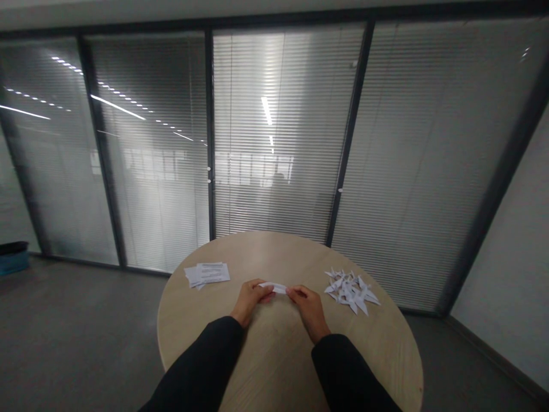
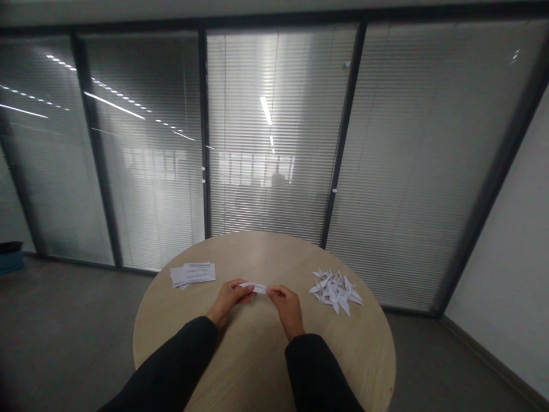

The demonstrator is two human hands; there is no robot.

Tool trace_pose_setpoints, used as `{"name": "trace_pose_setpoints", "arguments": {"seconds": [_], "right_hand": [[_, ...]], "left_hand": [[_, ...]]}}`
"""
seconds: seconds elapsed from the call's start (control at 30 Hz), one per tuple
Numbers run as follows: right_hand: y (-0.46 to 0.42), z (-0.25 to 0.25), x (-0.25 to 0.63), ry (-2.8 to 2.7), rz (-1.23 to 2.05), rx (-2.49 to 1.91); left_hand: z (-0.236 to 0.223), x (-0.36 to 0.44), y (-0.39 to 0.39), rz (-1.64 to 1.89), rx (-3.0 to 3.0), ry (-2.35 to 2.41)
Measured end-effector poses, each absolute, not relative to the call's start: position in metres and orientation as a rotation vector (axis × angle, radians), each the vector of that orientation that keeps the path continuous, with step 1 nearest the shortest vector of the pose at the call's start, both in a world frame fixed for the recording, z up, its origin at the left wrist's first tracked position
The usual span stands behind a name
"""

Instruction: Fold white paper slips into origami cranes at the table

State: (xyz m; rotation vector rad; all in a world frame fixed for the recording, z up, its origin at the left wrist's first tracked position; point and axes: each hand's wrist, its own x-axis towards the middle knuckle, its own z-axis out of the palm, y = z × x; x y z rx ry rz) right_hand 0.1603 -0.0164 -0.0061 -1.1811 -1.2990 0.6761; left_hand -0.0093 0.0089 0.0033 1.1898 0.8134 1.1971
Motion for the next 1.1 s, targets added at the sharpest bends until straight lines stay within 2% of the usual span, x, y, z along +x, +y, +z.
{"name": "trace_pose_setpoints", "arguments": {"seconds": [0.17,0.37,0.57,1.1], "right_hand": [[-0.017,-0.005,0.154,-1.368,0.747,-1.202],[-0.022,-0.004,0.149,-1.494,0.873,-1.151],[-0.022,-0.011,0.142,-1.495,0.949,-1.117],[-0.026,-0.01,0.14,-1.513,1.041,-1.102]], "left_hand": [[0.001,-0.01,0.016,1.264,1.216,0.82],[0.0,-0.006,0.015,1.265,1.539,0.883],[0.0,0.004,0.008,1.266,1.377,0.75],[0.003,0.005,0.004,1.304,1.311,0.838]]}}
